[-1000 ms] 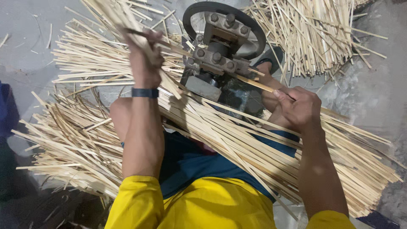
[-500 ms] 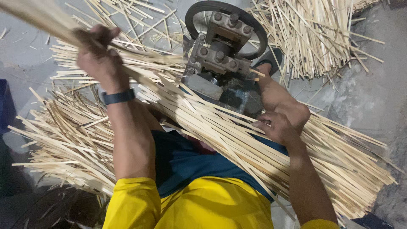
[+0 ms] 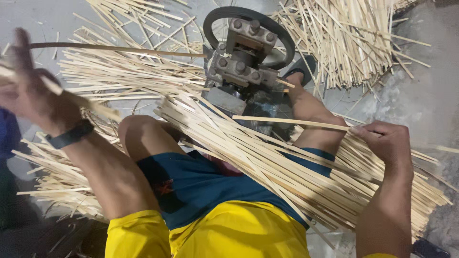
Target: The person sits on the floor and repeatedly feeds long bamboo strips into a manual splitting machine. They hold the strips with both hands, guide them through the blade, and collect the split pieces on their lap and the floor.
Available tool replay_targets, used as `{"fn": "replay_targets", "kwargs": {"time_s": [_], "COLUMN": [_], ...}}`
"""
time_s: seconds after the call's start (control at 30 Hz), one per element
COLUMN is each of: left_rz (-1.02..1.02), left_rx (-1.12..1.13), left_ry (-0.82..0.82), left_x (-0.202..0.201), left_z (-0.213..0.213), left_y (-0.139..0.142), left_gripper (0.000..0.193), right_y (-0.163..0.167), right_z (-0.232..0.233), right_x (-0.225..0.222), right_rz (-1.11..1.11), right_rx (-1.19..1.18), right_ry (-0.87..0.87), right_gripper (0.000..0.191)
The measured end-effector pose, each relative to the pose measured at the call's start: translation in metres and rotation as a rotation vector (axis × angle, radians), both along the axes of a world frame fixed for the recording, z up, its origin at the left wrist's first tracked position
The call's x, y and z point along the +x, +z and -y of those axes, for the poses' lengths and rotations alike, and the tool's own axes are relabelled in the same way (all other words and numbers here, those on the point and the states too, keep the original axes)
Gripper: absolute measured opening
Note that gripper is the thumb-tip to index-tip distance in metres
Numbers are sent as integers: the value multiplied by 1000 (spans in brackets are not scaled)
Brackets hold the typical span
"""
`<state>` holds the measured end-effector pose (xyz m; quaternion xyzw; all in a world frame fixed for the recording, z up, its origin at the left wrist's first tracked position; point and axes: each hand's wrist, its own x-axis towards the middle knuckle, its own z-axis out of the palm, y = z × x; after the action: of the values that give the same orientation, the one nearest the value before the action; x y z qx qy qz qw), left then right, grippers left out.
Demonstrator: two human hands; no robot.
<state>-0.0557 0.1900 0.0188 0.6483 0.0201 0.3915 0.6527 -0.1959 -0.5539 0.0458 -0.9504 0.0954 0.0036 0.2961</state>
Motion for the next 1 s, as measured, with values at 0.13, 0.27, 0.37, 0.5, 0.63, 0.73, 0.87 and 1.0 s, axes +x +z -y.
{"fn": "replay_targets", "kwargs": {"time_s": [0.13, 0.27, 0.37, 0.5, 0.63, 0.73, 0.87, 1.0], "left_rz": [-260, -590, -860, -1174, -1378, -1459, -1503, -1462], "left_rx": [145, 282, 364, 475, 556, 600, 642, 617], "left_ry": [222, 433, 507, 474, 374, 305, 229, 122], "left_x": [-30, -68, -89, -101, -103, -97, -86, -88], "left_z": [-36, -72, -85, -87, -84, -81, -95, -114], "left_y": [-9, -19, -21, -19, -1, 19, 13, 1], "left_gripper": [37, 36, 36, 36, 37, 37, 38, 39], "right_y": [11, 21, 26, 25, 19, 16, 14, 6], "right_z": [9, 13, 12, 7, -3, -14, -39, -80], "right_x": [2, 1, -1, 4, 10, 12, 27, 51], "right_rz": [-160, -75, -174, -80, -25, 45, 97, 21], "right_rx": [13, 40, -127, -168, -262, -254, -143, -123], "right_ry": [-241, -263, -281, -141, -58, -2, 107, 172], "right_gripper": [16, 19, 21, 22, 24, 24, 23, 23]}}
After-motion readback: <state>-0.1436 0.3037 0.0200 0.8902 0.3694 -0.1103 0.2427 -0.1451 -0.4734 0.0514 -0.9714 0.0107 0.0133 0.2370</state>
